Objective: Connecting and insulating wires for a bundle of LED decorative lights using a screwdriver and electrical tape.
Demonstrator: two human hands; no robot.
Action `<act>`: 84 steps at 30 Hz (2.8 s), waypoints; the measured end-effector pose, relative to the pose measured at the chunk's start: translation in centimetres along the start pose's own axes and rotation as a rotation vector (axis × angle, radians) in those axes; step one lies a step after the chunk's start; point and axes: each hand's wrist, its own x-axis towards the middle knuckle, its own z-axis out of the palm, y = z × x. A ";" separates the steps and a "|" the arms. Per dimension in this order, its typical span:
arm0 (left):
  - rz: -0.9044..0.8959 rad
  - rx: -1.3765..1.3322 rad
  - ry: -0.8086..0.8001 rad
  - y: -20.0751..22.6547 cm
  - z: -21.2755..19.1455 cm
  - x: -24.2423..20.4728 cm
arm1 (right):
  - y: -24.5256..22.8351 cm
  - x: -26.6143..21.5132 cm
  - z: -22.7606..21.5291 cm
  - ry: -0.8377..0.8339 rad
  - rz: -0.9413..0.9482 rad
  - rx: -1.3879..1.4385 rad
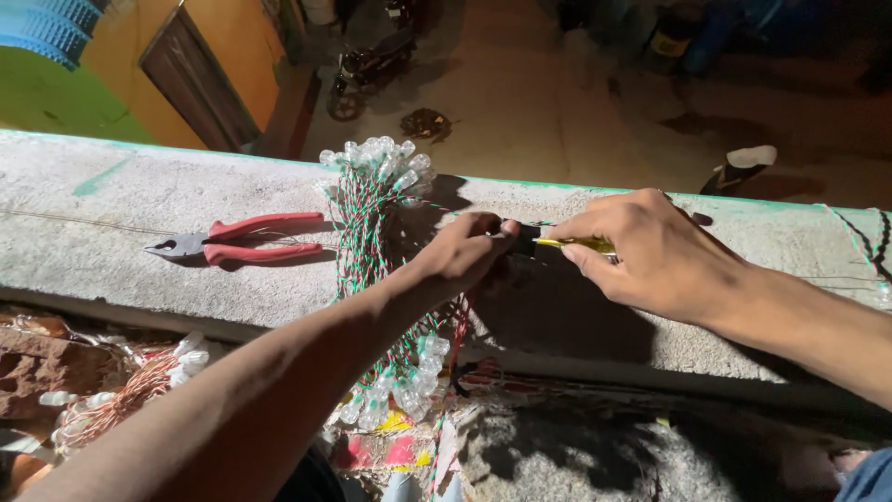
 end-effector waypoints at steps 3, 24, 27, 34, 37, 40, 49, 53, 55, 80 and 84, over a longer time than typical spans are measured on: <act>-0.047 0.088 -0.006 0.6 0.5 0.2 | 0.2 0.1 0.1 -0.056 0.074 0.031; 0.301 0.781 -0.123 6.1 -4.1 -0.3 | -6.2 4.1 -2.9 -0.408 0.405 -0.204; 0.298 0.737 -0.164 5.8 -4.3 0.2 | -7.6 5.0 -3.3 -0.447 0.454 -0.239; 0.369 0.677 -0.195 4.7 -4.2 1.6 | -3.9 6.8 -1.4 -0.398 0.229 -0.376; 0.264 0.667 -0.309 5.1 -4.5 2.2 | -2.9 6.8 -1.2 -0.397 0.157 -0.343; 0.293 0.713 -0.322 4.7 -4.1 2.6 | -2.6 5.4 -1.0 -0.492 0.221 -0.387; 0.369 0.753 -0.248 2.9 -3.9 2.1 | -4.5 3.0 -1.0 -0.329 0.316 -0.259; 0.384 0.715 -0.182 1.8 -3.3 2.5 | -7.2 4.1 -2.3 -0.452 0.418 -0.295; 0.387 0.729 -0.171 1.3 -3.0 2.9 | -7.4 4.8 -2.5 -0.530 0.258 -0.525; 0.219 0.600 -0.255 4.9 -3.7 2.2 | -4.0 4.6 -0.3 -0.372 -0.210 -0.714; 0.089 0.590 -0.296 4.8 -4.2 2.3 | -4.3 7.8 -0.8 -0.538 -0.011 -0.613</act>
